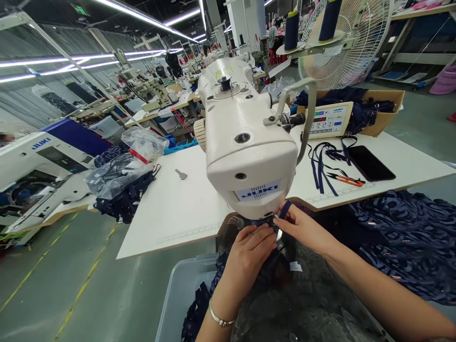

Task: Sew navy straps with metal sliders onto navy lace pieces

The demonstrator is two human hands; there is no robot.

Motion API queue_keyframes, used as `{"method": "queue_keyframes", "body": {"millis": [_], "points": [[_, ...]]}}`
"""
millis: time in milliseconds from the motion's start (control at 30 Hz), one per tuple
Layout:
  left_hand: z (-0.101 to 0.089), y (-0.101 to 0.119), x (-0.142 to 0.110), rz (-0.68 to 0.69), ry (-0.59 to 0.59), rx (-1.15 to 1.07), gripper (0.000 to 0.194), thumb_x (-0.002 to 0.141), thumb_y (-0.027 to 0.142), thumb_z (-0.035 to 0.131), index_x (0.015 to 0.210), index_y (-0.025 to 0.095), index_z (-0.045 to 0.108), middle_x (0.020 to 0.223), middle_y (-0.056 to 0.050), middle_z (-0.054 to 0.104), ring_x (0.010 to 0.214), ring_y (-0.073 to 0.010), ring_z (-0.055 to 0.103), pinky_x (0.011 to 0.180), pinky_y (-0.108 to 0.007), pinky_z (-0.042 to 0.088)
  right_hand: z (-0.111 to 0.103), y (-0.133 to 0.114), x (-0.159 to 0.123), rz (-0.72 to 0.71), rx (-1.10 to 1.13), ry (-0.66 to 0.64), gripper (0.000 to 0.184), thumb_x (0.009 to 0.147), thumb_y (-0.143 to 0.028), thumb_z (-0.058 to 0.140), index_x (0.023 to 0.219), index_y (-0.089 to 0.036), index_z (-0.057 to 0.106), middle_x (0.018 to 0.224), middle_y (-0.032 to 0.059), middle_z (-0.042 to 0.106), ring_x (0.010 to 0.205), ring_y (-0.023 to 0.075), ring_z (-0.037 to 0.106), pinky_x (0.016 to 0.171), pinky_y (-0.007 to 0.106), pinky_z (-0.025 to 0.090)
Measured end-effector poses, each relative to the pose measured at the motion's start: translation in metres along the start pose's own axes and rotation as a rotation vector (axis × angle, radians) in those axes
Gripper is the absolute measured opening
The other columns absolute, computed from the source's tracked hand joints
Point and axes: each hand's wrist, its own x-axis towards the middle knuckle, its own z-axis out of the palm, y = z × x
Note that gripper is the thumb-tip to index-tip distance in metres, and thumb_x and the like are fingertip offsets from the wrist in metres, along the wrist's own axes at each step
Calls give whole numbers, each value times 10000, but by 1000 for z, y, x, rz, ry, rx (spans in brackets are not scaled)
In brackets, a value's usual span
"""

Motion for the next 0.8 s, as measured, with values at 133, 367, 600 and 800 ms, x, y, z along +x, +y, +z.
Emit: {"method": "queue_keyframes", "body": {"millis": [133,367,600,800], "points": [[3,-3,-2,-51,34,-50,235,970,163,497,1158,212,628,1126,-52,722,1112,-177,652,986,-370,494,1,1,1,-18,10,4,250,903,-447,541,1048,-244,522,767,-31,451,724,158,456,667,300,387],[5,-7,-3,-53,63,-89,229,952,157,532,1148,208,639,1118,-40,727,1099,-168,659,1022,-356,466,1,-5,0,-22,15,7,202,892,-375,541,1040,-239,527,752,-35,435,714,151,436,663,287,384],[-7,6,5,33,-16,130,233,959,157,519,1162,199,627,1130,-47,722,1098,-177,657,1036,-368,407,1,-2,0,-42,47,-5,206,908,-381,525,1058,-240,528,796,-27,486,749,158,464,700,297,399],[-13,4,-1,20,-124,187,253,969,214,526,1214,206,591,1176,-43,700,1157,-184,617,1044,-380,372,0,3,-4,-36,-8,-22,291,899,-422,554,1131,-252,512,752,-38,454,709,157,463,666,294,407]]}}
